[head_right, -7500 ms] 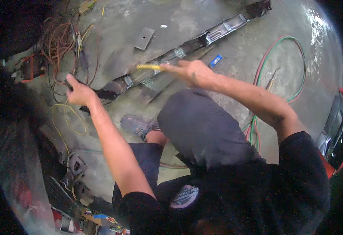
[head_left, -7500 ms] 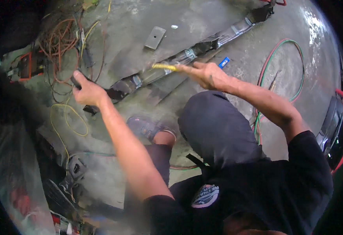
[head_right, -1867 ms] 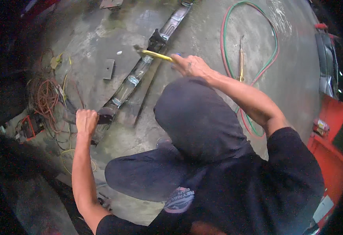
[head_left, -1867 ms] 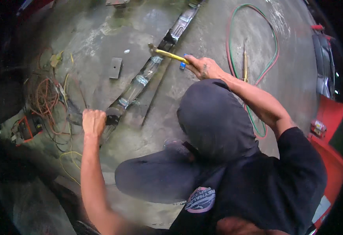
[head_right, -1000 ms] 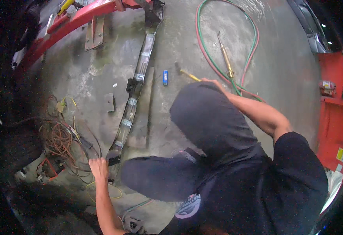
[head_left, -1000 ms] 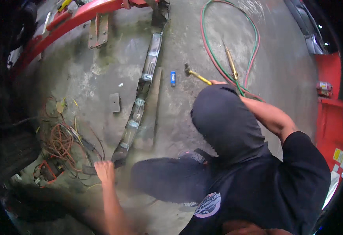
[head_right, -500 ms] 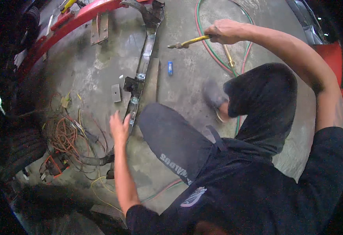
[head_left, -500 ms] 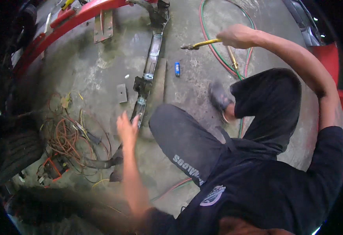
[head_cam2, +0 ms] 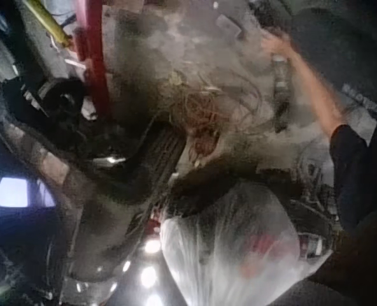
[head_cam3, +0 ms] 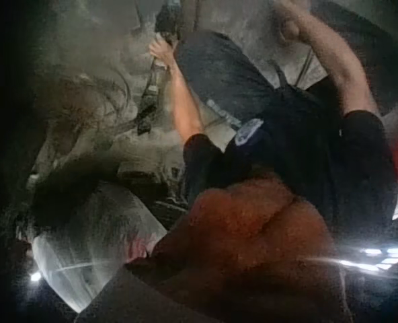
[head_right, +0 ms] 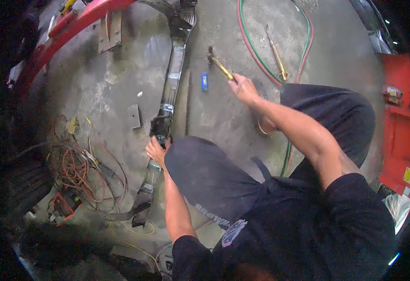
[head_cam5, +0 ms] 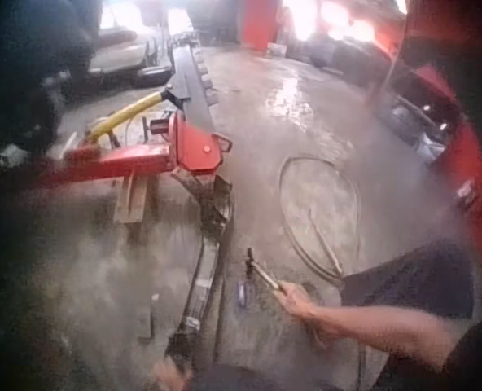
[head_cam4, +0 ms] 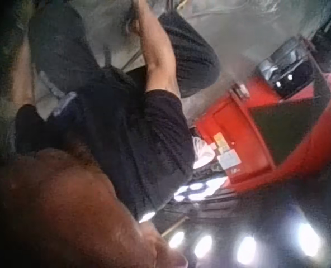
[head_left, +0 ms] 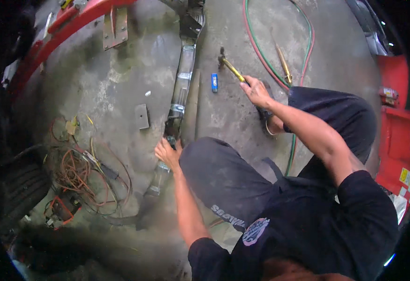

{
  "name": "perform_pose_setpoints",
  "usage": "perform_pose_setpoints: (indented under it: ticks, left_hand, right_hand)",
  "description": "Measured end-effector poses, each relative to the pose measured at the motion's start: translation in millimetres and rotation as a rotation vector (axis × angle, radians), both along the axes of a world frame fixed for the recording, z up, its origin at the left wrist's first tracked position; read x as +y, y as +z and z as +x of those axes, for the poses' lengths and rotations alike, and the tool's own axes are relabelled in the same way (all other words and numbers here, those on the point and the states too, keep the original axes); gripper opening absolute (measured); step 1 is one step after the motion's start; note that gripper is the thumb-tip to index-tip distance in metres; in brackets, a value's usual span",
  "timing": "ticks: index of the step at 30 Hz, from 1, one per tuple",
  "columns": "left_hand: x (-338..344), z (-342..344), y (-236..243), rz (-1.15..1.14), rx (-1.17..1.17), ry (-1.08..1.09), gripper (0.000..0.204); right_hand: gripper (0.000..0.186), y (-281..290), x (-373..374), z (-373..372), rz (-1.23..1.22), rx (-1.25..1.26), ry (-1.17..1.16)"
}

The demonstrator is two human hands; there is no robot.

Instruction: The person hammers a metal part on the floor using a hammer. They then use a lighter to ignite a torch and heat sections of the metal part before hammering it again, sometimes holding a metal pipe against the part while hitting it with the hammer.

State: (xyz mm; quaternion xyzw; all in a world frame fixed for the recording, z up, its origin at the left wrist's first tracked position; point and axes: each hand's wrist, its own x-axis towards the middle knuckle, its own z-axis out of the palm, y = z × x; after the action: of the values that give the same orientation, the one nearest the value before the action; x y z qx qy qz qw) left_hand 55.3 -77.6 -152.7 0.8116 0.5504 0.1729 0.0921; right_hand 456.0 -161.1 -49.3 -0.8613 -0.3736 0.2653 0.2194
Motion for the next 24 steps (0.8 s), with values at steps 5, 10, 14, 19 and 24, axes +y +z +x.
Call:
perform_pose_setpoints:
  ticks: [5, 10, 14, 19, 24]
  left_hand:
    - [-13, -10, -2, -0.172, 0.085, 0.118, 0.084]
    - [-20, 12, 3, 0.020, 0.096, 0.083, 0.070]
    - [-20, 23, 21, -0.063, 0.002, 0.107, 0.065]
    - [-22, 23, 19, -0.043, -0.002, 0.095, 0.065]
    - [-22, 22, 21, -0.040, -0.005, 0.102, 0.066]
  right_hand:
    - [0.039, 13, -24, -38, 0.159, 0.160, -0.171]
    - [0.044, 23, -2, -46, 0.134, 0.184, 0.098]
    - [0.051, 33, 51, -55, 0.354, 0.068, 0.336]
    - [0.062, 22, 70, -41, 0.375, -0.055, 0.495]
    - [0.069, 47, 103, -45, 0.140, -0.208, 0.647]
